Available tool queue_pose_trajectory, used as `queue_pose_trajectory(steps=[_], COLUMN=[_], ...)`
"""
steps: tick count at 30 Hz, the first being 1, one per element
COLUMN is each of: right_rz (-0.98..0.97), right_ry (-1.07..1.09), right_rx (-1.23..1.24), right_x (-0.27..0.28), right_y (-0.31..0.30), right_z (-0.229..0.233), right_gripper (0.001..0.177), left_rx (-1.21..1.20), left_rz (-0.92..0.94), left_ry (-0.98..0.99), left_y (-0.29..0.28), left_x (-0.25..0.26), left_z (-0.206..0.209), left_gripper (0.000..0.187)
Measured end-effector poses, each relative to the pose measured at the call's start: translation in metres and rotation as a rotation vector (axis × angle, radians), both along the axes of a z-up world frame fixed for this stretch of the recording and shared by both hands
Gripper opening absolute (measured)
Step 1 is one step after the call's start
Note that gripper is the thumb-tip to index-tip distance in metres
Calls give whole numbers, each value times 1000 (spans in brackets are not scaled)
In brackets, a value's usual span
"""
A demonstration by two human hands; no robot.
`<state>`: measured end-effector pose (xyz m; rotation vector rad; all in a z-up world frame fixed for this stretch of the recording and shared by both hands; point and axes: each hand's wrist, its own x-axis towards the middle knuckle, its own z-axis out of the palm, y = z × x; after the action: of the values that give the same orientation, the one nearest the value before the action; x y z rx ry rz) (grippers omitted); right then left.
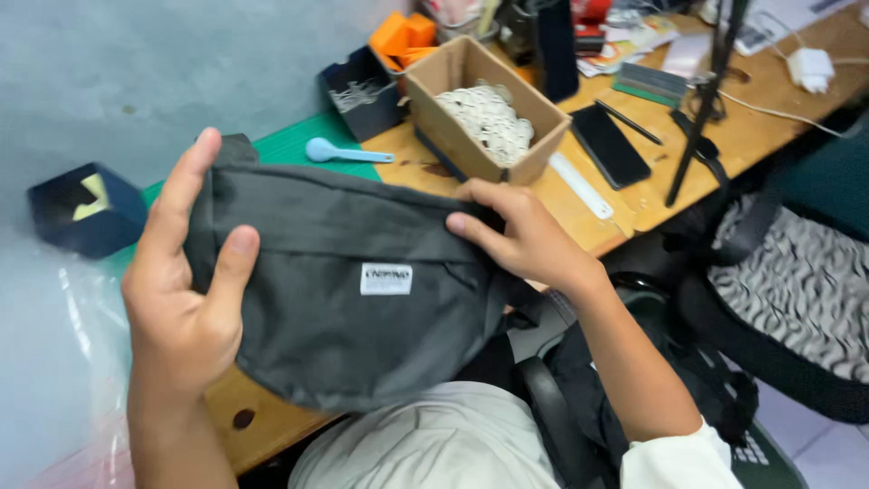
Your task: The person cleans a black bag by brushing its surface with a small blue brush, zipping and unzipping the compartments, and adjusting the straps.
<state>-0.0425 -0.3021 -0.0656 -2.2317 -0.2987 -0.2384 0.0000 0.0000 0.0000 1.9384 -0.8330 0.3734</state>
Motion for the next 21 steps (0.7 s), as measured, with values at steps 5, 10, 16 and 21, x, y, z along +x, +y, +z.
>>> queue_pose_trajectory(steps=[5,10,16,21], right_rz=[112,194,353,442], right_ry=[-455,-738,-567,-216], right_rx=[-166,-211,-308,-365], right_x=[87,130,143,161], right_y=[43,72,86,85], right_z=[29,85,51,-69], right_gripper=[18,12,19,21], left_rx=[-58,-167,-196,245], left_rz=[195,329,377,421], left_ry=[-145,-345,-70,752], left_y=[38,61,75,91], left_x=[22,27,10,8], left_z=[6,19,-39,-95], left_gripper=[44,38,39,86])
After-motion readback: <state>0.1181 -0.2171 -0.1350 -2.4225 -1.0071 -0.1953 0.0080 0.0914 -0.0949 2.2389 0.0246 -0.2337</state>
